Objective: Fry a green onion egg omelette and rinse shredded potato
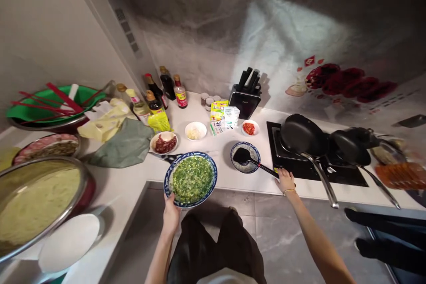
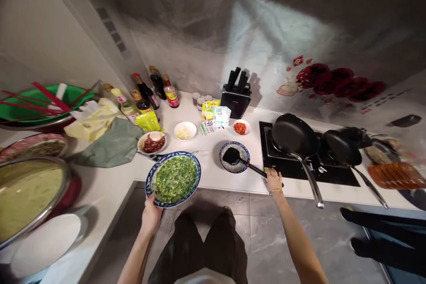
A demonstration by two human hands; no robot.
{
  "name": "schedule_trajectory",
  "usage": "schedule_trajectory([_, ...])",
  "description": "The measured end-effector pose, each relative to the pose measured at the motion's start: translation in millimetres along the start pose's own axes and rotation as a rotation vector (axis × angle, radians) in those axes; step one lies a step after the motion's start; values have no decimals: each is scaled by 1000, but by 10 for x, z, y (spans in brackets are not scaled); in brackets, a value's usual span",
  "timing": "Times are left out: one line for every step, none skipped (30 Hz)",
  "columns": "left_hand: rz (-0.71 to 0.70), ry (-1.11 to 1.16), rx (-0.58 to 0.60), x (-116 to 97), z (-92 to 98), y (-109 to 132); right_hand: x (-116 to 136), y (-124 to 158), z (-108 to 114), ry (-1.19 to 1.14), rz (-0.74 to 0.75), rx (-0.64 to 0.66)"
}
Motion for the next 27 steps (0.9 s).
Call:
schedule_trajectory([6, -17, -64, 35, -78, 124, -10, -43, -49, -20, 38, 50])
schedule_trajectory([16, -40, -129, 69, -156, 259, -22, -70, -93, -38, 72, 93])
schedule_trajectory([29, -65, -185, 104, -238, 403, -38, -80, -129, -58, 102, 126])
schedule_trajectory([40, -83, -224, 136, -328, 551, -57, -71, -153, -82, 129, 144])
schedule_trajectory([48, -89, -253, 169, -420, 700, -82, -45, -162, -113, 146, 149])
schedule_trajectory([53, -83, -273, 202, -512, 847, -112, 1, -159, -155, 152, 153])
schedule_trajectory([55, -68, -286, 237, -603, 988, -147, 65, -142, -214, 147, 159])
schedule_trajectory([58, -48, -293, 275, -688, 1123, -185, 143, -111, -289, 131, 167])
schedule_trajectory([64, -27, -298, 317, -765, 1252, -224, 233, -61, -380, 107, 175])
schedule_trajectory([75, -5, -302, 363, -832, 1374, -265, 331, 9, -478, 80, 178])
schedule_trajectory([90, 18, -301, 408, -892, 1489, -307, 435, 97, -580, 51, 174])
schedule_trajectory([100, 42, -292, 446, -948, 1599, -353, 544, 201, -680, 22, 163])
schedule_trajectory([101, 70, -273, 472, -1001, 1703, -405, 656, 319, -776, -9, 138])
schedule_trajectory([95, 103, -240, 487, -1054, 1802, -463, 771, 444, -865, -39, 105])
schedule_trajectory([85, 143, -195, 492, -1108, 1898, -525, 891, 566, -946, -65, 76])
schedule_trajectory([78, 186, -144, 492, -1161, 1991, -594, 1016, 676, -1019, -93, 56])
schedule_trajectory([77, 228, -89, 493, -1212, 2084, -668, 1144, 768, -1086, -126, 49])
schedule_trajectory([78, 265, -30, 496, -1263, 2176, -748, 1274, 839, -1147, -162, 61])
schedule_trajectory([78, 294, 33, 501, -1314, 2267, -834, 1405, 887, -1199, -202, 91])
schedule_trajectory([75, 310, 95, 510, -1362, 2357, -929, 1536, 915, -1238, -247, 132])
schedule_trajectory([68, 314, 150, 526, -1406, 2445, -1042, 1663, 929, -1260, -299, 171])
schedule_trajectory([59, 309, 195, 549, -1445, 2530, -1173, 1786, 934, -1264, -356, 197])
schedule_trajectory([49, 300, 228, 577, -1480, 2612, -1320, 1905, 937, -1254, -413, 209])
schedule_trajectory([42, 290, 248, 609, -1514, 2693, -1482, 2018, 942, -1236, -468, 201])
schedule_trajectory([43, 280, 259, 644, -1549, 2776, -1651, 2126, 954, -1216, -516, 174])
schedule_trajectory([51, 272, 269, 678, -1590, 2864, -1820, 2229, 976, -1198, -551, 132])
schedule_trajectory([68, 263, 277, 710, -1638, 2960, -1993, 2327, 1010, -1176, -577, 64])
Point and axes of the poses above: each hand's wrist, its own y-axis away from the middle knuckle, its own z-axis out of the back of the hand, x = y × z, the point moved 6 cm from there along -y, towards the middle knuckle, and after that the axes turned 15 degrees about -x, right-handed, at the moved point
